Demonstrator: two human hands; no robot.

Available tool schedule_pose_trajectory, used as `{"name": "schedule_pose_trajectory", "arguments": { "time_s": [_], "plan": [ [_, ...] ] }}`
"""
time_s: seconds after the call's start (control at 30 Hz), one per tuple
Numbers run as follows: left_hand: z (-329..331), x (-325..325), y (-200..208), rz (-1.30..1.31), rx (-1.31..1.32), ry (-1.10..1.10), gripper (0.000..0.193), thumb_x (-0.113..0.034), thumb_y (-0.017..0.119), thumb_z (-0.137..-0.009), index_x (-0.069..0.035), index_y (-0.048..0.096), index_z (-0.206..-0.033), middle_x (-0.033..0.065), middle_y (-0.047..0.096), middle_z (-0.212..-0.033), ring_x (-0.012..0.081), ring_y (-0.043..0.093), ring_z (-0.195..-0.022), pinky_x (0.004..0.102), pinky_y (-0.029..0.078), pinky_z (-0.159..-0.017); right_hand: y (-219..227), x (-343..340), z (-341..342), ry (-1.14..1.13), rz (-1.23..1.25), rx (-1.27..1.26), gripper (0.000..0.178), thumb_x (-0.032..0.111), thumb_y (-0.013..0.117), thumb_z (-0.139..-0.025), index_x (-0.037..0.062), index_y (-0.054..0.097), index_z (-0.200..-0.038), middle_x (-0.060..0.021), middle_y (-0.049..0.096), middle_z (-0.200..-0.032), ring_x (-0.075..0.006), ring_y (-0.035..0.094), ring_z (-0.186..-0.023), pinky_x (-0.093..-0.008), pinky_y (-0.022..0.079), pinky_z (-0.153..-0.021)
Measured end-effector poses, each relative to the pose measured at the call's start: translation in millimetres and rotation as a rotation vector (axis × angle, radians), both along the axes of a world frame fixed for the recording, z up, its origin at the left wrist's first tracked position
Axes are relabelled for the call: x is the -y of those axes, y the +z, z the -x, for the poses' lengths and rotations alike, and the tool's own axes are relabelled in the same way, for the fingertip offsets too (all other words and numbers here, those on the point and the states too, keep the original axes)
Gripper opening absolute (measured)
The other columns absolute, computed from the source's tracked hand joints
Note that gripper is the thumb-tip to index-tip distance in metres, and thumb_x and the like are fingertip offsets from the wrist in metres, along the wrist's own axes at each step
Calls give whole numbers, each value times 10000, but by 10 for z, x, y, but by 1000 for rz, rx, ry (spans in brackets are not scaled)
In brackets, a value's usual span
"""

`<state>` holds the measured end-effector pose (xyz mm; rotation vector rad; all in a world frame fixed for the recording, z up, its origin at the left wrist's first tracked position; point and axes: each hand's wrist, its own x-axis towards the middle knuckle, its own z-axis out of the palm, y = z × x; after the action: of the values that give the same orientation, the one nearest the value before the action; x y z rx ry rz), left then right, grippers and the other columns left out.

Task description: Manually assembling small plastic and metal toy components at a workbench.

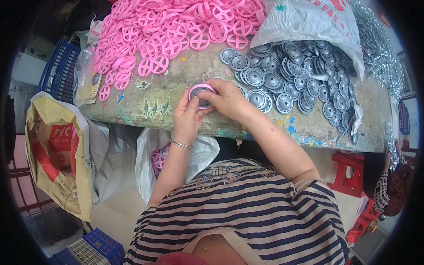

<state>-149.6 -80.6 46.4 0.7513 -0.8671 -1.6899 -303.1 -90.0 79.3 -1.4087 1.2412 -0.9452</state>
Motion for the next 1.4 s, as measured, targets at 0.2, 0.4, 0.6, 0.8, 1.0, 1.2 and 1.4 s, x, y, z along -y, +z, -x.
{"name": "schedule_pose_trajectory", "arguments": {
  "time_s": [0.2,0.4,0.6,0.8,1.0,1.2,1.4],
  "plan": [
    [-77,8,-47,25,210,-46,354,-202,457,-998,-19,469,-1301,83,609,-1084,132,643,-878,229,548,-673,-5,-40,-10,-30,-9,-117,227,179,616,-908,-10,626,-1034,-17,632,-841,-64,543,-764,-243,466,-676],
    [17,4,37,59,-127,-2,426,-237,345,-1031,-15,312,-1393,151,543,-1204,233,609,-1032,339,522,-856,433,6,10,-133,133,-93,233,218,614,-911,16,635,-1024,1,621,-828,-55,552,-752,-228,464,-657],
    [-32,72,-227,90,-101,-134,516,-233,457,-983,-20,273,-1416,132,552,-1228,240,579,-1090,358,468,-940,498,-51,-633,144,291,-126,291,239,577,-922,13,598,-1103,-150,622,-1021,-255,605,-962,-347,477,-843],
    [30,-4,-51,79,80,-1,372,-90,440,-983,5,367,-1334,142,594,-1082,217,631,-968,292,523,-825,216,758,298,-154,360,-550,197,123,564,-882,-3,627,-1019,-181,633,-1000,-336,603,-960,-380,476,-823],
    [24,2,-45,91,139,-32,361,-97,449,-981,-8,392,-1327,145,608,-1086,217,643,-972,257,525,-776,-244,1081,1019,-208,641,-1148,164,51,573,-779,36,606,-939,-181,622,-984,-379,602,-905,-459,487,-784],
    [31,23,-42,77,138,-51,379,-110,458,-981,-28,390,-1345,144,603,-1116,215,645,-973,215,514,-687,11,1058,905,-220,444,-787,130,112,597,-844,9,570,-918,-137,622,-819,-286,606,-762,-380,482,-683],
    [106,-16,104,119,-12,112,451,-143,508,-969,-53,365,-1387,124,572,-1183,207,639,-973,187,502,-637,491,198,258,89,-88,-61,189,208,609,-876,19,613,-886,-43,613,-764,-116,556,-703,-282,459,-644]
  ]
}}
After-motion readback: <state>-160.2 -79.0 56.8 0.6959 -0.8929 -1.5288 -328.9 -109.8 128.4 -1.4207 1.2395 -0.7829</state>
